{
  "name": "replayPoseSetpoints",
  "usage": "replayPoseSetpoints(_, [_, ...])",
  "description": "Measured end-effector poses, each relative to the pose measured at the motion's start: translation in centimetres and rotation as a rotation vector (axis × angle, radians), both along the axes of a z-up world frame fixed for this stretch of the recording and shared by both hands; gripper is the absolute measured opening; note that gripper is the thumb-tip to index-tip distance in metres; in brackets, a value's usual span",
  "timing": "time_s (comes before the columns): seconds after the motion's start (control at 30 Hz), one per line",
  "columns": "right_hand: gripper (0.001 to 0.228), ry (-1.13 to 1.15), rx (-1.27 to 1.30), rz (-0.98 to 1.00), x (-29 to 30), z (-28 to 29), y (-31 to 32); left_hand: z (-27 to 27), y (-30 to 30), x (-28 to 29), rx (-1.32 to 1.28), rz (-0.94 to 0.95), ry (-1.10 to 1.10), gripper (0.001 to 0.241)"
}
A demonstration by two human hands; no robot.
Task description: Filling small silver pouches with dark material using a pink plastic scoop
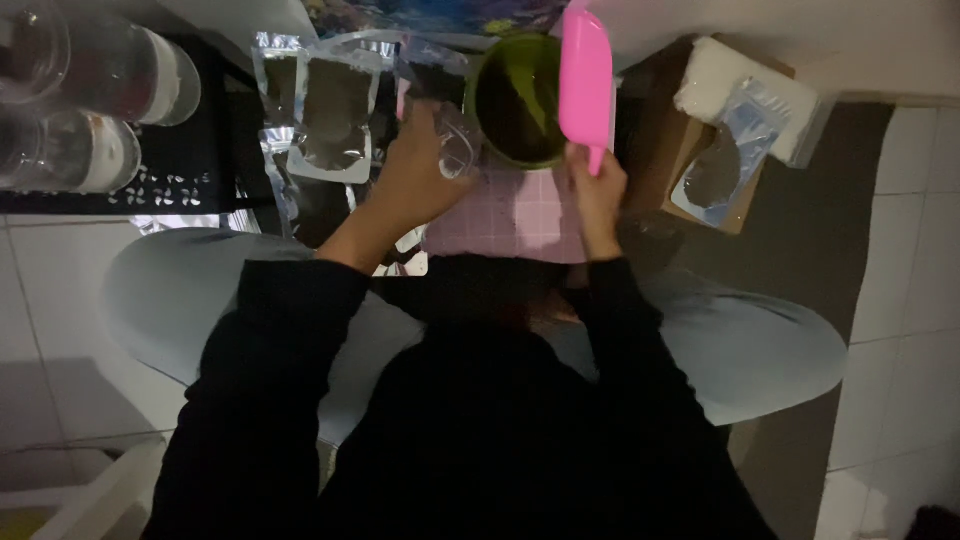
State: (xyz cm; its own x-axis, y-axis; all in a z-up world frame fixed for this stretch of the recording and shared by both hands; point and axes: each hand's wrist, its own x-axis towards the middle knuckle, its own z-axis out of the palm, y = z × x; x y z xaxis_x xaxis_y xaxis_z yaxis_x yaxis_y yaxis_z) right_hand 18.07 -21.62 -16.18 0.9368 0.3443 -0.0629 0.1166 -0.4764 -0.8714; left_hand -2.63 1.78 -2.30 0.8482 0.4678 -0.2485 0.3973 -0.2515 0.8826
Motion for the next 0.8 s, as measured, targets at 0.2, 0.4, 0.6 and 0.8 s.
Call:
replayPoseSetpoints(0.2, [0.04, -0.142, 0.039, 0.185, 3.7, 8.0, -6.4, 1.3, 0.0, -1.1, 0.107, 0.048, -0.312, 0.065])
replayPoseSetpoints(0.4, [0.034, -0.403, -0.584, 0.697, 5.0, 22.2, -0.9, -1.3, 1.1, 0.0, 0.37, -0.008, -0.277, 0.071])
replayPoseSetpoints(0.6, [0.042, -0.867, -0.647, 0.821, 7.2, 16.3, 2.4, -2.1, 1.8, 1.0, 0.368, -0.024, -0.162, 0.089])
replayPoseSetpoints(0.8, [0.044, -0.807, -0.622, 0.884, 7.7, 13.4, 5.0, -3.5, 2.5, 0.8, 0.399, 0.001, -0.319, 0.091])
